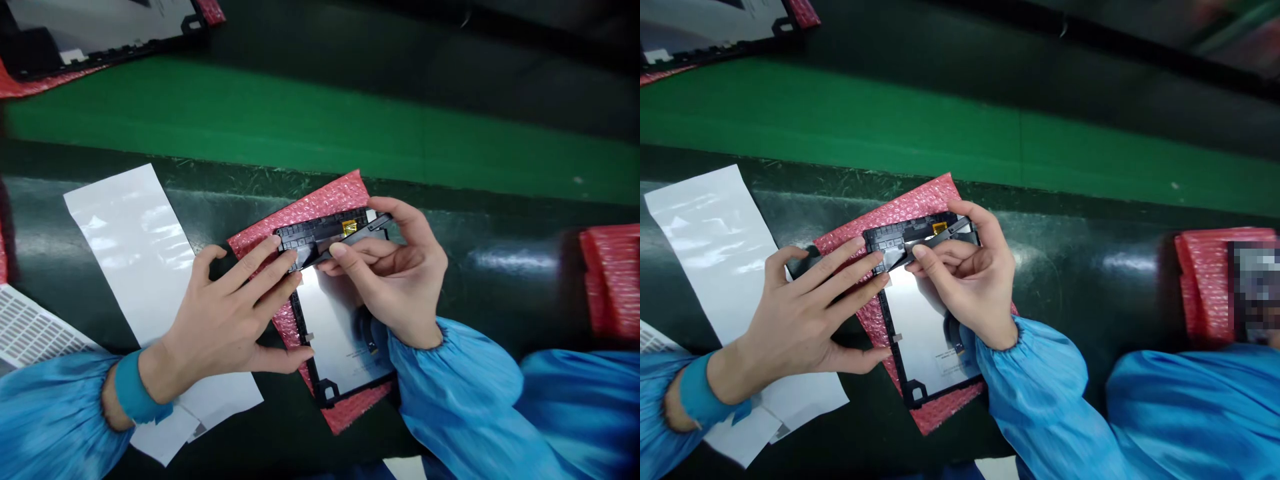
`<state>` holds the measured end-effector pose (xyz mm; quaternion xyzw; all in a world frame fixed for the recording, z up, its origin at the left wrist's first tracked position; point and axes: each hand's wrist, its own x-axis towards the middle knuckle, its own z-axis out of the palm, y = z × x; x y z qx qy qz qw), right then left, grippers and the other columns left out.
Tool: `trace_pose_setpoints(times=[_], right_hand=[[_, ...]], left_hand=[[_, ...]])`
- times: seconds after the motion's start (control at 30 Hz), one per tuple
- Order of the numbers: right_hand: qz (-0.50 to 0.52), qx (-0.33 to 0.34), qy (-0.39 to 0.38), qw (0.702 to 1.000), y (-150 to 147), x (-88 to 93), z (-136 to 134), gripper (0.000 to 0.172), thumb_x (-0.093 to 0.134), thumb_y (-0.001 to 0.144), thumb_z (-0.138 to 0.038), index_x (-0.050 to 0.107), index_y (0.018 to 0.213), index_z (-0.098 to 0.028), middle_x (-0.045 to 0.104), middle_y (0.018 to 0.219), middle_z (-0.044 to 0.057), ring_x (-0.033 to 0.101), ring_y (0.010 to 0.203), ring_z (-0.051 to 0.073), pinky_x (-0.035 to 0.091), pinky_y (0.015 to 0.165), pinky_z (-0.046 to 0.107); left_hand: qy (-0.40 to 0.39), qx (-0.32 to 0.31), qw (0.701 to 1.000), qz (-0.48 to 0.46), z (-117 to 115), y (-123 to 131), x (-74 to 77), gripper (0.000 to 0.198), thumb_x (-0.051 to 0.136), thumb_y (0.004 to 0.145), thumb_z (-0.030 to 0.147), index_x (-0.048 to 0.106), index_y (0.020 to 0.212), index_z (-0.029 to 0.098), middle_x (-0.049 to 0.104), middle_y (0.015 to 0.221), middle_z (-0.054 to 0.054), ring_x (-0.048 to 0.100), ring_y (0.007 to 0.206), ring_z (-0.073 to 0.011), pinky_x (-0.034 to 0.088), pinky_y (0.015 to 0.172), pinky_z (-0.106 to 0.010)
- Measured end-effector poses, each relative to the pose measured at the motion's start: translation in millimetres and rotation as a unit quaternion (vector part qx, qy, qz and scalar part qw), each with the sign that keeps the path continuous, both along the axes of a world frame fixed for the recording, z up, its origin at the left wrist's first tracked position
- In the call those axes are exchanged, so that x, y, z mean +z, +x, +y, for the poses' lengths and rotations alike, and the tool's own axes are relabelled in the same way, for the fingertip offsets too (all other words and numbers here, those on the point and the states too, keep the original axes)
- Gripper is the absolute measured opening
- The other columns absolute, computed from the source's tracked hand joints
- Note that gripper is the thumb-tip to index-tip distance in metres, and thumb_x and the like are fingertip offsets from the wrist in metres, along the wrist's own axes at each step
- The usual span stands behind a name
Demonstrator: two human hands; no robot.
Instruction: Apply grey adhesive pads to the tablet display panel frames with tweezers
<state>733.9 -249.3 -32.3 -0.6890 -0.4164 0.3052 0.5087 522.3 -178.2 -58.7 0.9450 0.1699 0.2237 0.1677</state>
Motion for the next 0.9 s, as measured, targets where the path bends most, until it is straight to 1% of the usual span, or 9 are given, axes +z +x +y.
trace_pose_setpoints(times=[0.17, 0.3, 0.37, 0.47, 0.57, 0.67, 0.8, 0.9], right_hand=[[0.001, -0.01, 0.029, 1.0, -3, -2.4, -1, 0.052, 0.088, 0.082, -0.033, 0.053, 0.12, -0.029, 0.075, 0.072, -0.002, 0.076, 0.062, 0.024, 0.068, 0.062, 0.034], [0.008, -0.016, 0.056, 0.998, -2, -5.6, -2, 0.053, 0.089, 0.081, -0.033, 0.051, 0.116, -0.03, 0.076, 0.074, -0.004, 0.076, 0.061, 0.022, 0.069, 0.061, 0.032], [0.008, -0.032, 0.069, 0.997, 1, -6.2, -2, 0.053, 0.089, 0.08, -0.034, 0.05, 0.115, -0.03, 0.077, 0.074, -0.005, 0.076, 0.061, 0.022, 0.069, 0.06, 0.031], [0.003, -0.058, 0.068, 0.996, 6, -5.3, -3, 0.053, 0.089, 0.081, -0.036, 0.049, 0.115, -0.03, 0.076, 0.073, -0.005, 0.077, 0.062, 0.024, 0.069, 0.06, 0.033], [0.013, -0.03, 0.064, 0.997, 6, -4.7, -5, 0.054, 0.09, 0.079, -0.036, 0.049, 0.113, -0.031, 0.077, 0.074, -0.004, 0.076, 0.059, 0.023, 0.069, 0.059, 0.033], [0.017, -0.001, 0.078, 0.997, 4, -5.5, -7, 0.052, 0.091, 0.077, -0.032, 0.05, 0.109, -0.031, 0.079, 0.08, -0.004, 0.076, 0.06, 0.021, 0.068, 0.061, 0.03], [0.017, 0.0, 0.075, 0.997, 3, -6.1, -10, 0.045, 0.091, 0.077, -0.029, 0.054, 0.103, -0.028, 0.08, 0.083, -0.001, 0.077, 0.064, 0.02, 0.067, 0.061, 0.025], [-0.003, 0.003, 0.07, 0.998, 3, -5.4, -11, 0.041, 0.091, 0.077, -0.029, 0.057, 0.099, -0.026, 0.08, 0.081, 0.001, 0.078, 0.064, 0.021, 0.067, 0.06, 0.026]], left_hand=[[0.005, 0.013, 1.0, 0.004, -3, 0, 0.5, 0.06, 0.043, 0.101, 0.063, 0.064, 0.132, 0.017, 0.061, 0.145, -0.007, 0.057, 0.134, -0.033, 0.027, 0.108, -0.055], [0.018, 0.013, 1.0, -0.002, -3, -2, 2.3, 0.056, 0.044, 0.1, 0.063, 0.065, 0.13, 0.02, 0.063, 0.143, -0.007, 0.057, 0.133, -0.0321, 0.029, 0.109, -0.056], [0.024, 0.009, 1.0, -0.004, -3, -4, 4.5, 0.056, 0.044, 0.101, 0.062, 0.065, 0.13, 0.019, 0.064, 0.142, -0.008, 0.058, 0.133, -0.0323, 0.028, 0.11, -0.057], [0.006, 0.001, 1.0, 0.022, -2, -7, 5.5, 0.054, 0.043, 0.102, 0.057, 0.063, 0.133, 0.018, 0.06, 0.146, -0.009, 0.056, 0.136, -0.0333, 0.028, 0.112, -0.059], [0.02, -0.008, 1.0, -0.014, 0, -10, 0.3, 0.05, 0.049, 0.1, 0.056, 0.065, 0.131, 0.021, 0.061, 0.146, -0.009, 0.056, 0.136, -0.0323, 0.032, 0.11, -0.057], [0.035, -0.016, 0.998, -0.054, 2, -12, -6.2, 0.042, 0.056, 0.095, 0.055, 0.07, 0.122, 0.025, 0.064, 0.141, -0.008, 0.056, 0.136, -0.0325, 0.038, 0.106, -0.054], [0.038, -0.01, 0.998, -0.047, 2, -13, -8.4, 0.04, 0.057, 0.095, 0.055, 0.072, 0.118, 0.027, 0.066, 0.139, -0.007, 0.055, 0.136, -0.0326, 0.04, 0.104, -0.052], [0.04, -0.007, 0.998, -0.046, 2, -12, -7.8, 0.04, 0.056, 0.095, 0.056, 0.072, 0.117, 0.027, 0.067, 0.138, -0.007, 0.056, 0.135, -0.0322, 0.04, 0.103, -0.051]])
